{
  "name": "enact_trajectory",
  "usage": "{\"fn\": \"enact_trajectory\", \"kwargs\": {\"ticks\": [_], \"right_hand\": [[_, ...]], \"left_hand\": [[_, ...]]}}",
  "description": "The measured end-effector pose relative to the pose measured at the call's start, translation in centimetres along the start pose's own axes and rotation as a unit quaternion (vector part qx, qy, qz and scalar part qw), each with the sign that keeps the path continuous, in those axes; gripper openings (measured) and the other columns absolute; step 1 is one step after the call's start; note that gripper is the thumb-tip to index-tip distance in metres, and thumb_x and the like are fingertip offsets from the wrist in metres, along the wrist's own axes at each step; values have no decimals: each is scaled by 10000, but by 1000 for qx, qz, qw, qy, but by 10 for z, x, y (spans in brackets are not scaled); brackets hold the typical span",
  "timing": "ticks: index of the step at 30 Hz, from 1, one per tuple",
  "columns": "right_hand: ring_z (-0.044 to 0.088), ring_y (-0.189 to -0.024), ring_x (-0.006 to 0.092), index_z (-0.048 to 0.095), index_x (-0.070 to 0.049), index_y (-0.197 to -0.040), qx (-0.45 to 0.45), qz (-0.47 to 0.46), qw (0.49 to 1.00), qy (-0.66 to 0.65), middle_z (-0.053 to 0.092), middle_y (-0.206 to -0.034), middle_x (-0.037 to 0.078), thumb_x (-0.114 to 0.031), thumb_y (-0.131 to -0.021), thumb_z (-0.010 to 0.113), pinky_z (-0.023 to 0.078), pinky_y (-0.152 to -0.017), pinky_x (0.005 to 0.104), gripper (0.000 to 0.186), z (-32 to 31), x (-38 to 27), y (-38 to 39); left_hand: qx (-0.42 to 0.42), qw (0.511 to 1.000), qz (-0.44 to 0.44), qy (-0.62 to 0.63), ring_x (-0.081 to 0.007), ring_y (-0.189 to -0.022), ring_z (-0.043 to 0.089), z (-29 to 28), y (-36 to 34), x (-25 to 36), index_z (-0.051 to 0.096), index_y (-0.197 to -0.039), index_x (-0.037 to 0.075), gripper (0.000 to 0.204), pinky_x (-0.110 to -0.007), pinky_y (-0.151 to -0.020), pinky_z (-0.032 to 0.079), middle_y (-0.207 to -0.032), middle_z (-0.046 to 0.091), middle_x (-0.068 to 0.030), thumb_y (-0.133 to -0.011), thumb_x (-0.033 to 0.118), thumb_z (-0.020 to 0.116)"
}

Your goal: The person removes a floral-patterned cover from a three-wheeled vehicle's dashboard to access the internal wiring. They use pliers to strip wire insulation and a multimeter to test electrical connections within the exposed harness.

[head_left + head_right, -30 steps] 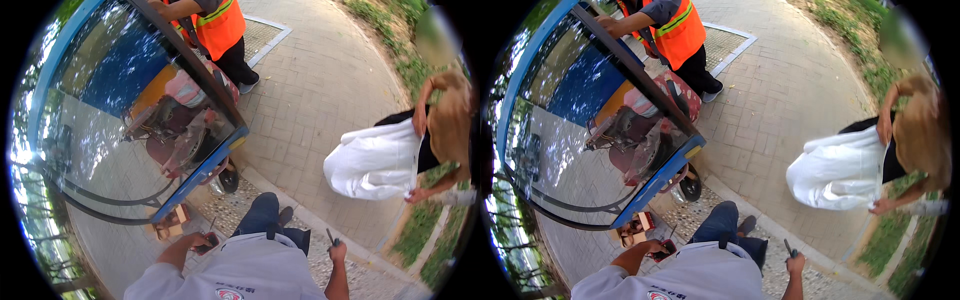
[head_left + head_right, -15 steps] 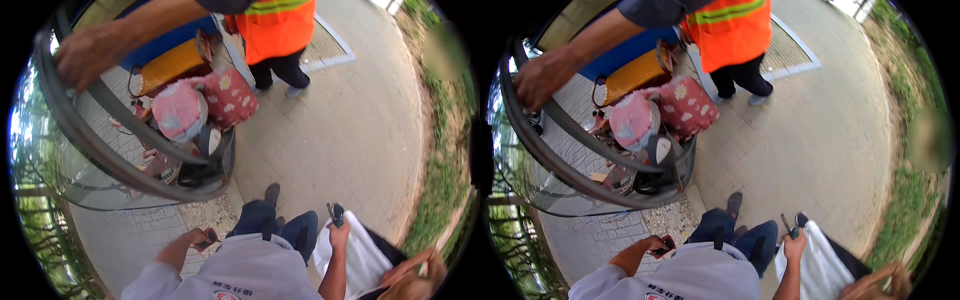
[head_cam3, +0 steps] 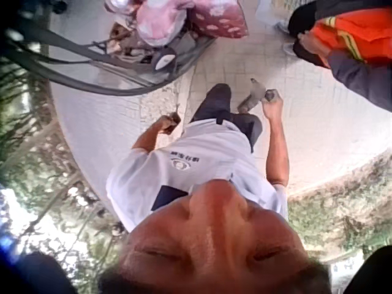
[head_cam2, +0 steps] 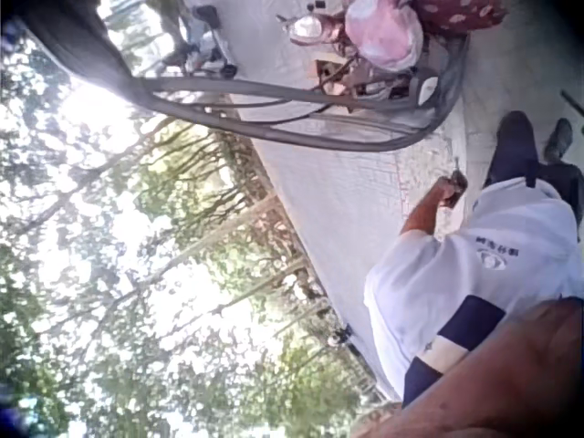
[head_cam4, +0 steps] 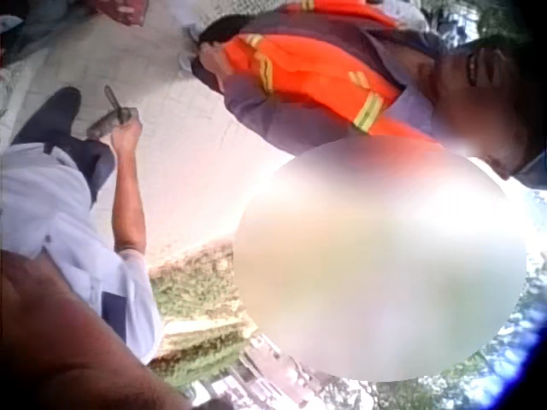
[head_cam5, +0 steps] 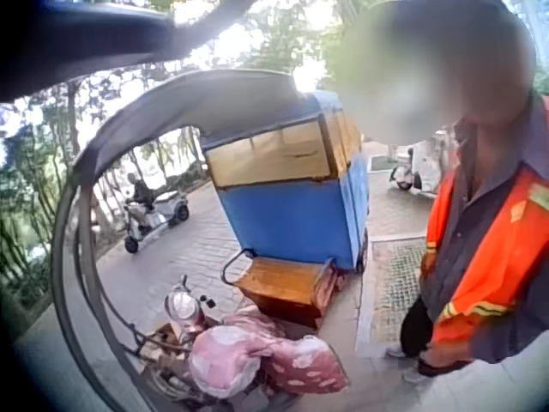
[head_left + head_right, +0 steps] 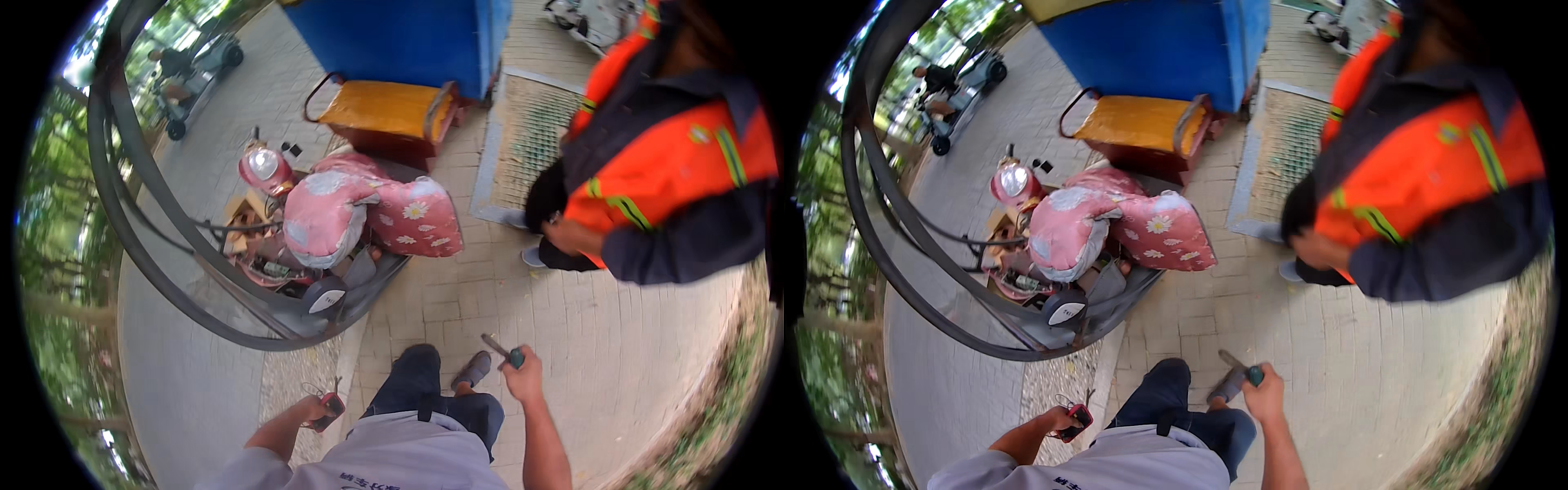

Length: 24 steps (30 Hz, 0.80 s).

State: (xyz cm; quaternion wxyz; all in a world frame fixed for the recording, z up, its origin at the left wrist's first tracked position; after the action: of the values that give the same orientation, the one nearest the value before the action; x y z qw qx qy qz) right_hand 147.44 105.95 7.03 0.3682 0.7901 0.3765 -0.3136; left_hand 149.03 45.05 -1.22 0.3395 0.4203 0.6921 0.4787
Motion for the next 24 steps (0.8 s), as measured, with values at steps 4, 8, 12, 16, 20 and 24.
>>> {"fn": "enact_trajectory", "kwargs": {"ticks": [4,8,12,16,20,24], "right_hand": [[661,-711,274,597,7,-839,-56,-69,996,-20,668,-739,163,-50,-767,717,519,-689,399,151,-9,-66,-108],[686,-733,347,628,-5,-947,-109,-117,987,33,671,-757,208,-92,-796,716,529,-698,422,195,14,-95,-184],[693,-817,454,663,-37,-1019,-167,-156,969,91,674,-801,261,-123,-799,721,536,-713,491,243,74,-108,-238],[676,-907,495,644,-42,-1145,-313,-119,937,99,694,-899,289,-117,-796,697,545,-808,543,361,147,-94,-265],[675,-982,485,639,-23,-1159,-398,-121,903,107,694,-965,300,-108,-788,669,545,-863,509,381,243,-47,-301],[550,-1316,356,606,-59,-1285,-434,-158,877,131,589,-1373,251,-297,-814,687,441,-1072,478,534,296,-52,-393]], "left_hand": [[41,993,-13,107,-291,-851,771,51,16,30,781,-1038,12,497,-416,-780,597,-932,778,-171,-761,418,855],[67,989,-11,133,-308,-913,763,58,29,102,781,-1076,61,467,-410,-819,584,-990,774,-179,-795,432,814],[45,979,15,196,-332,-1000,742,54,7,163,756,-1086,34,488,-428,-864,566,-1046,763,-197,-801,427,799],[65,962,52,259,-361,-998,736,47,-24,210,739,-1081,24,505,-449,-875,562,-1024,759,-204,-789,431,806],[99,963,85,236,-379,-972,730,16,-25,286,720,-1045,28,506,-459,-851,563,-991,754,-200,-796,460,802],[120,969,97,195,-401,-875,718,-34,-21,373,670,-1024,47,507,-477,-787,563,-862,727,-188,-823,498,781]]}}
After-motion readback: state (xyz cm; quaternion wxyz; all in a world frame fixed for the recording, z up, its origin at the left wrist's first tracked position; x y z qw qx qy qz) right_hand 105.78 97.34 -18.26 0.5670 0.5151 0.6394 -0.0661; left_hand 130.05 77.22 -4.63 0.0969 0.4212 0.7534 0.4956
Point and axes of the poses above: each hand's wrist, its own y-axis away from the middle knuckle, its own z-axis out of the palm, x = y × z, the point moved 3 cm from there along -y, towards the middle knuckle
